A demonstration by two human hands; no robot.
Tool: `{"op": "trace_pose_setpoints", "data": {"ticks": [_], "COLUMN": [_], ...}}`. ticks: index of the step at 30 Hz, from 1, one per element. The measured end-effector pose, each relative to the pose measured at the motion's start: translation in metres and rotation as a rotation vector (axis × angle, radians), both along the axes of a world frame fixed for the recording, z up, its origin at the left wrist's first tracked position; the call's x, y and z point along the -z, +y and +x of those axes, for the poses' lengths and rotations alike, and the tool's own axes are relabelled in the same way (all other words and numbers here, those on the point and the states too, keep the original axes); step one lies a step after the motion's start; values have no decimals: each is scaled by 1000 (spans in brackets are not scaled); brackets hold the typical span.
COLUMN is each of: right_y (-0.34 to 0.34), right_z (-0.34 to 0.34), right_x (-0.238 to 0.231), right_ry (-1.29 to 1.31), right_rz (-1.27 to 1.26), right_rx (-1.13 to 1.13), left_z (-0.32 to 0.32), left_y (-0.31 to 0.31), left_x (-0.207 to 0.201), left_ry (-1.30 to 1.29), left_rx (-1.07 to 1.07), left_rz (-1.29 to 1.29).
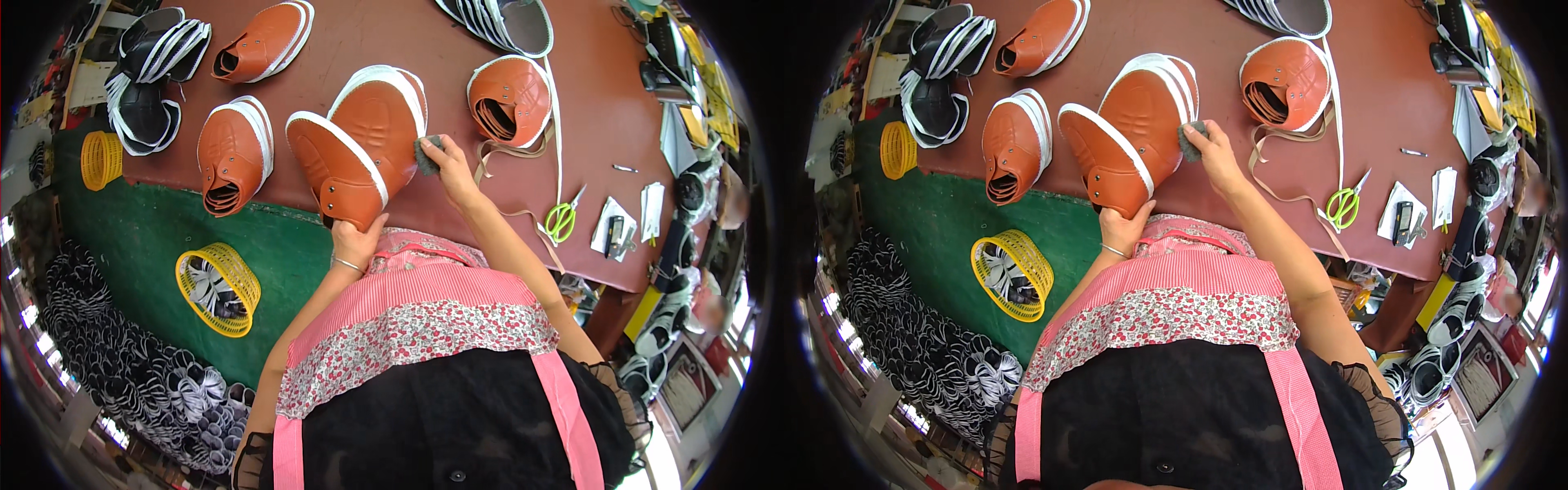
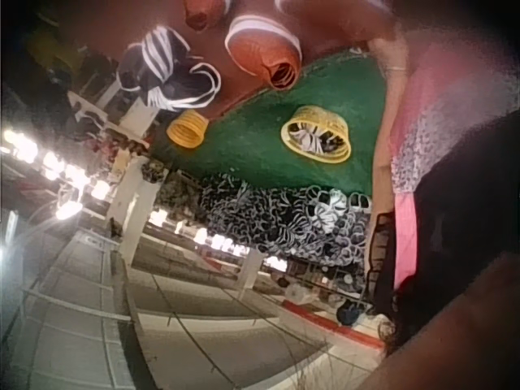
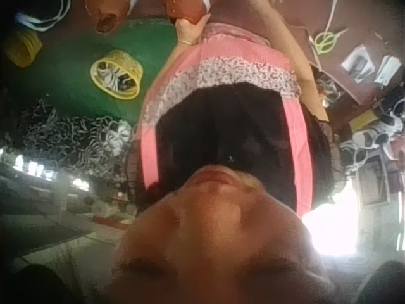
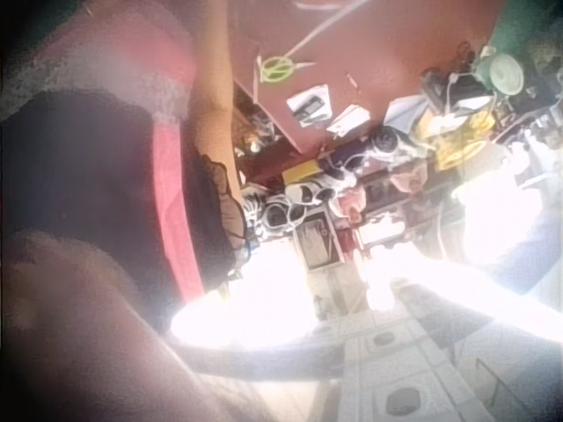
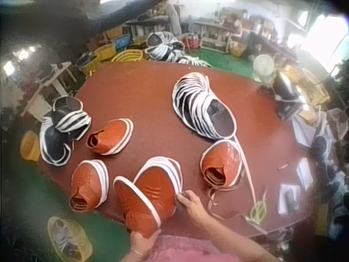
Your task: Organizing and stacking shoe upper components and recording progress on a clipboard.
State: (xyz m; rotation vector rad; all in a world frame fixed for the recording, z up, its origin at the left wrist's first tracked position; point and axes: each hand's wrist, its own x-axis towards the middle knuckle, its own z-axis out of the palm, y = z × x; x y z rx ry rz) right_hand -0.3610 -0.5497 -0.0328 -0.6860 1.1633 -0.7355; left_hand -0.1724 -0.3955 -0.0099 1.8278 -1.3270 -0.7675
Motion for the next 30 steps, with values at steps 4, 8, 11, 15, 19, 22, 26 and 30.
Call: {"op": "trace_pose_setpoints", "data": {"ticks": [4,8,11,15,19,22,26,30], "right_y": [-5,-21,-27,-29,-33,-32,-24,9], "right_z": [-1,-14,-19,-12,-12,-13,-14,17], "right_x": [7,23,34,33,36,33,25,-44], "right_ry": [21,122,179,156,98,47,27,82], "right_rz": [-57,-109,-96,-86,4,30,41,-40], "right_rx": [11,129,23,-23,-68,-49,-21,-296], "left_z": [22,69,162,247,263,247,136,32], "left_y": [0,23,45,27,-49,-81,-77,-25], "left_x": [-48,-124,-120,-81,-40,-31,-59,-14], "left_ry": [567,336,-376,-837,-788,-992,-800,-380], "left_rx": [-345,-490,-81,252,127,19,-192,250], "left_rz": [48,-139,170,429,283,144,-255,131]}}
